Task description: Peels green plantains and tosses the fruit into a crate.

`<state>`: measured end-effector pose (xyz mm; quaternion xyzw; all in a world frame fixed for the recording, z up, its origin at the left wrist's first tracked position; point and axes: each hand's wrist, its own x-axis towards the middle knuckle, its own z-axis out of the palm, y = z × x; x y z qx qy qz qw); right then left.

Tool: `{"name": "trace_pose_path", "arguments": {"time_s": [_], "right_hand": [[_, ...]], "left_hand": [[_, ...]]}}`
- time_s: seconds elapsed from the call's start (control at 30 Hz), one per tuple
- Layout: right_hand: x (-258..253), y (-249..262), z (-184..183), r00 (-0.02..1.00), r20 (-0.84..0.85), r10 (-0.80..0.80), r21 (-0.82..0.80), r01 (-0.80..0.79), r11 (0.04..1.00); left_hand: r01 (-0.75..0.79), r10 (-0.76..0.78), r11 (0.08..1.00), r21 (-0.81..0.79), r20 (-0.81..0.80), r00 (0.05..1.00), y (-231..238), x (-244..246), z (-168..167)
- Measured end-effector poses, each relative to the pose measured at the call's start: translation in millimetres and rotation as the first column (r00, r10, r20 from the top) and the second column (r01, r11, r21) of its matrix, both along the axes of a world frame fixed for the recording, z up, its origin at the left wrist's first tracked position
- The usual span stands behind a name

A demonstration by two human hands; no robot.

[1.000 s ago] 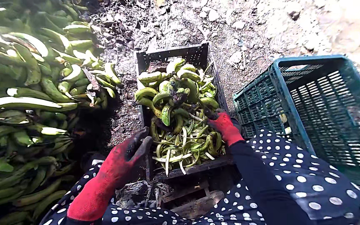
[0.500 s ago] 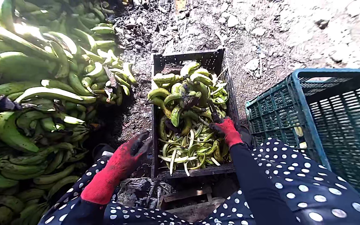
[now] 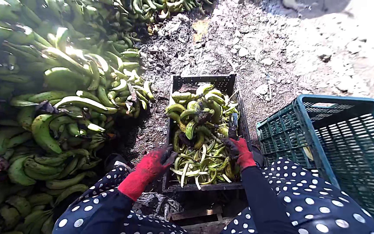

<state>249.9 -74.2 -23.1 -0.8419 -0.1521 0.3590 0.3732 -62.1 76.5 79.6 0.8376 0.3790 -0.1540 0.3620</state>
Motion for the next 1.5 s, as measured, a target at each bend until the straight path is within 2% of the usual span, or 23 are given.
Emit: {"name": "trace_pose_path", "arguments": {"time_s": [0.13, 0.2, 0.3, 0.4, 0.43, 0.5, 0.57, 0.63, 0.73, 0.83, 0.9, 0.97, 1.03, 1.1, 1.13, 1.17, 1.2, 1.23, 1.27, 1.3, 1.33, 1.4, 1.5], "right_hand": [[-20, -5, 54, 0.955, 0.172, 0.243, -0.245, -0.197, 0.949], [-43, -4, 79, 0.900, 0.193, 0.391, -0.285, -0.330, 0.900], [-86, 1, 89, 0.812, 0.166, 0.559, -0.214, -0.524, 0.825], [-121, 4, 86, 0.706, 0.143, 0.693, -0.049, -0.695, 0.718], [-126, 2, 81, 0.700, 0.153, 0.697, 0.028, -0.708, 0.705], [-129, -6, 72, 0.808, 0.163, 0.567, 0.251, -0.589, 0.768], [-125, -14, 72, 0.929, 0.111, 0.354, 0.347, -0.370, 0.862], [-123, -26, 69, 0.990, 0.013, 0.140, 0.334, -0.136, 0.933], [-135, -39, 50, 0.963, -0.269, -0.002, 0.353, 0.101, 0.930], [-156, -51, 26, 0.906, -0.415, 0.076, 0.295, 0.055, 0.954], [-167, -51, 20, 0.912, -0.381, 0.153, 0.268, -0.050, 0.962], [-170, -48, 30, 0.923, -0.338, 0.183, 0.256, -0.097, 0.962], [-171, -48, 47, 0.962, -0.235, 0.136, 0.427, -0.023, 0.904], [-174, -46, 72, 0.984, -0.177, 0.002, 0.714, 0.127, 0.689], [-174, -45, 82, 0.984, -0.175, -0.047, 0.787, 0.168, 0.594], [-176, -46, 86, 0.982, -0.165, -0.087, 0.779, 0.184, 0.599], [-178, -50, 82, 0.987, -0.131, -0.089, 0.655, 0.154, 0.740], [-178, -57, 75, 0.990, -0.137, 0.018, 0.388, 0.037, 0.921], [-176, -63, 63, 0.953, -0.274, 0.129, 0.095, -0.106, 0.990], [-181, -68, 40, 0.911, -0.400, 0.103, -0.044, -0.132, 0.990], [-187, -69, 24, 0.877, -0.478, 0.048, -0.082, -0.098, 0.992], [-190, -71, 15, 0.872, -0.489, 0.030, 0.010, -0.029, 1.000], [-170, -63, 38, 0.970, -0.183, 0.162, 0.171, -0.130, 0.977]], "left_hand": [[0.090, -0.084, 0.983, 0.159, -0.047, 0.995, -20, 23, -8], [0.102, -0.101, 0.967, 0.235, -0.014, 0.995, -33, 35, -13], [0.090, -0.134, 0.953, 0.289, 0.138, 0.981, -46, 52, -29], [0.046, -0.067, 0.988, 0.151, 0.140, 0.988, -48, 64, -44], [0.024, -0.033, 0.995, 0.100, 0.085, 0.996, -45, 64, -49], [0.002, -0.002, 0.999, 0.044, 0.008, 1.000, -39, 61, -54], [-0.147, 0.148, 0.989, -0.017, 0.165, 0.975, -36, 56, -53], [-0.356, 0.374, 0.927, -0.117, 0.347, 0.860, -36, 51, -58], [-0.564, 0.599, 0.796, -0.222, 0.425, 0.678, -36, 53, -62], [-0.604, 0.651, 0.739, -0.297, 0.545, 0.529, -42, 58, -67], [-0.582, 0.627, 0.753, -0.306, 0.601, 0.495, -46, 62, -65], [-0.524, 0.583, 0.794, -0.309, 0.632, 0.511, -50, 62, -64], [-0.438, 0.536, 0.836, -0.329, 0.661, 0.526, -53, 62, -65], [-0.409, 0.518, 0.850, -0.331, 0.666, 0.537, -56, 64, -63], [-0.412, 0.500, 0.859, -0.303, 0.669, 0.550, -57, 65, -62], [-0.415, 0.485, 0.866, -0.280, 0.674, 0.557, -58, 66, -60], [-0.419, 0.487, 0.864, -0.279, 0.677, 0.552, -60, 67, -58], [-0.419, 0.501, 0.856, -0.302, 0.683, 0.532, -62, 67, -56], [-0.411, 0.524, 0.844, -0.345, 0.694, 0.494, -64, 67, -53], [-0.400, 0.553, 0.826, -0.397, 0.705, 0.444, -65, 70, -47], [-0.378, 0.573, 0.814, -0.441, 0.719, 0.394, -61, 73, -38], [-0.349, 0.609, 0.790, -0.503, 0.705, 0.364, -52, 75, -25], [-0.344, 0.690, 0.724, -0.598, 0.619, 0.375, -50, 63, -33]]}}
